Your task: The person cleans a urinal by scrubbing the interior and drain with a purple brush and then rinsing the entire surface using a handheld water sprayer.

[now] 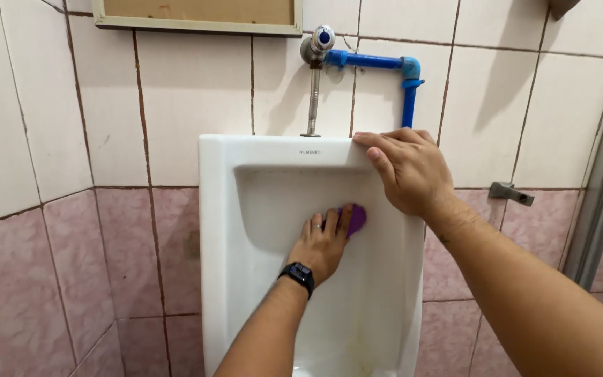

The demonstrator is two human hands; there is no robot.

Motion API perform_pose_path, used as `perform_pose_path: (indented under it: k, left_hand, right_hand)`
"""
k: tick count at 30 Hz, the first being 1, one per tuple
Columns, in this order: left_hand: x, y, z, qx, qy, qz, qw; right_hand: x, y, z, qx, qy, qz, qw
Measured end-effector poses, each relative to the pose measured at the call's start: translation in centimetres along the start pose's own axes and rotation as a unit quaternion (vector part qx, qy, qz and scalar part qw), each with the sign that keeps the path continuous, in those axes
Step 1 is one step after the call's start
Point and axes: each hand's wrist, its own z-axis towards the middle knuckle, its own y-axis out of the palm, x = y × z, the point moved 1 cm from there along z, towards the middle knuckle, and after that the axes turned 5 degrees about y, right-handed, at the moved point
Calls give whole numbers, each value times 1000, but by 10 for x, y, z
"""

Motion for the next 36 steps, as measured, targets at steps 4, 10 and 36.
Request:
perform_pose_path:
  k: [4, 10, 36]
  left_hand:
    - [20, 4, 40, 118, -138, 39, 983]
    - [20, 4, 48, 144, -120, 63, 980]
    - [31, 14, -17, -33, -51, -66, 996]
  right_hand:
    - [1, -2, 1, 11, -13, -1, 1000]
    - [6, 3, 2, 12, 2, -3, 1000]
    - [5, 4, -1, 1, 11, -9, 1000]
